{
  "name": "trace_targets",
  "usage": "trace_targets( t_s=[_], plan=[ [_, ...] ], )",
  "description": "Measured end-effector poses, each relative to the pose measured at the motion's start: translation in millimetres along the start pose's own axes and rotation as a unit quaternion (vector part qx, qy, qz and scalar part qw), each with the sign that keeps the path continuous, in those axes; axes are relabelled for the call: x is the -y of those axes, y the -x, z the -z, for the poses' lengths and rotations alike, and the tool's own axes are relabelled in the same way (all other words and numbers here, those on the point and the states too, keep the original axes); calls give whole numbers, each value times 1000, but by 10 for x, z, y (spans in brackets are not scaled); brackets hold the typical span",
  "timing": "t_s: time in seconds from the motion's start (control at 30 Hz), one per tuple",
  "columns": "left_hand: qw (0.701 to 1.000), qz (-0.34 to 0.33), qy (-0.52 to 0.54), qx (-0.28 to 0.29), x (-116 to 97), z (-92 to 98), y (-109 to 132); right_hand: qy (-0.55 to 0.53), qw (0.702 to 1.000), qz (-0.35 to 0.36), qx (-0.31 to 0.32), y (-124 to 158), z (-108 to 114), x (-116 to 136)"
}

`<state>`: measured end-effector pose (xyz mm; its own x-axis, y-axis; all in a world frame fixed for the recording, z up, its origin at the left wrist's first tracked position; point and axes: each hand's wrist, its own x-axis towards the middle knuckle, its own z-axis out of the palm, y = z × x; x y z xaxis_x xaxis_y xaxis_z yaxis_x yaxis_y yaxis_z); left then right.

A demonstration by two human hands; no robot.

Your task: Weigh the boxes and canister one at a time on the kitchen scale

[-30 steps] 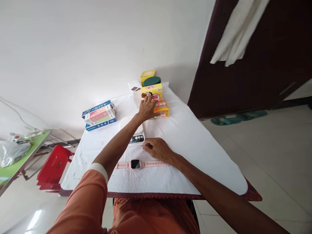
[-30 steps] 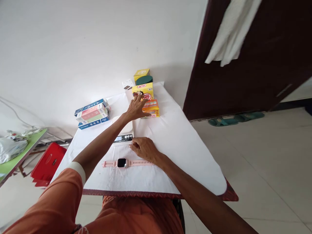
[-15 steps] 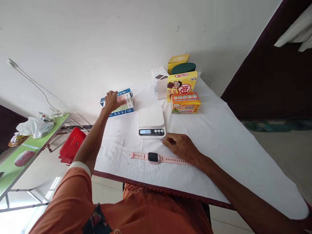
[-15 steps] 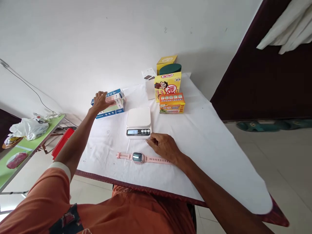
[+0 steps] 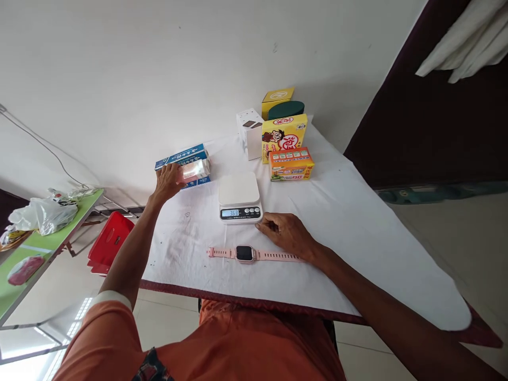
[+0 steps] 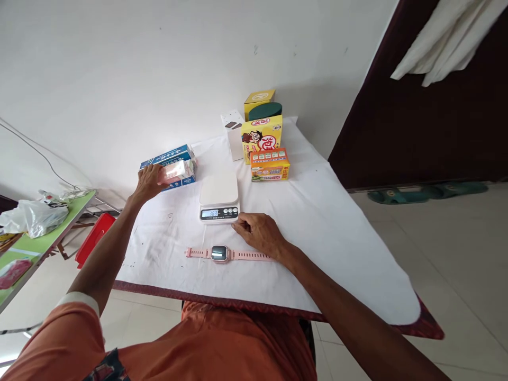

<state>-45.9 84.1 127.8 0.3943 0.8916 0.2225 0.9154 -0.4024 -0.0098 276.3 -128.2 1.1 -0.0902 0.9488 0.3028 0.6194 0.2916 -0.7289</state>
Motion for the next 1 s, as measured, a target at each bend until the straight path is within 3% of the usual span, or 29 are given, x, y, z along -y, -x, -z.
trace_targets(
  t_s=[0.13, 0.27, 0.4, 0.5, 0.6, 0.73, 0.9, 1.0],
  plan=[
    [1000, -11, 26, -3, -143, 215, -28, 3, 1000, -7, -1, -9, 5, 18],
    [994, -69, 81, 33, -562, 318, -72, 6, 1000, -13, 2, -12, 14, 25],
    [975, -177, 109, 81, -1021, 103, -92, 7, 1000, -13, 1, -16, 13, 27],
    [966, -210, 108, 103, -1225, -137, -113, 7, 1000, -15, 3, -22, 15, 35],
    [968, -209, 90, 108, -1297, -287, -127, 9, 1000, -23, 9, -30, 20, 44],
    [970, -203, 74, 112, -1307, -355, -116, 13, 1000, -25, 10, -36, 21, 43],
    [972, -187, 68, 124, -1326, -363, -80, 16, 999, -29, 10, -34, 17, 44],
    [974, -183, 102, 89, -1288, -291, -15, 15, 999, -33, 10, -31, 19, 48]
  ],
)
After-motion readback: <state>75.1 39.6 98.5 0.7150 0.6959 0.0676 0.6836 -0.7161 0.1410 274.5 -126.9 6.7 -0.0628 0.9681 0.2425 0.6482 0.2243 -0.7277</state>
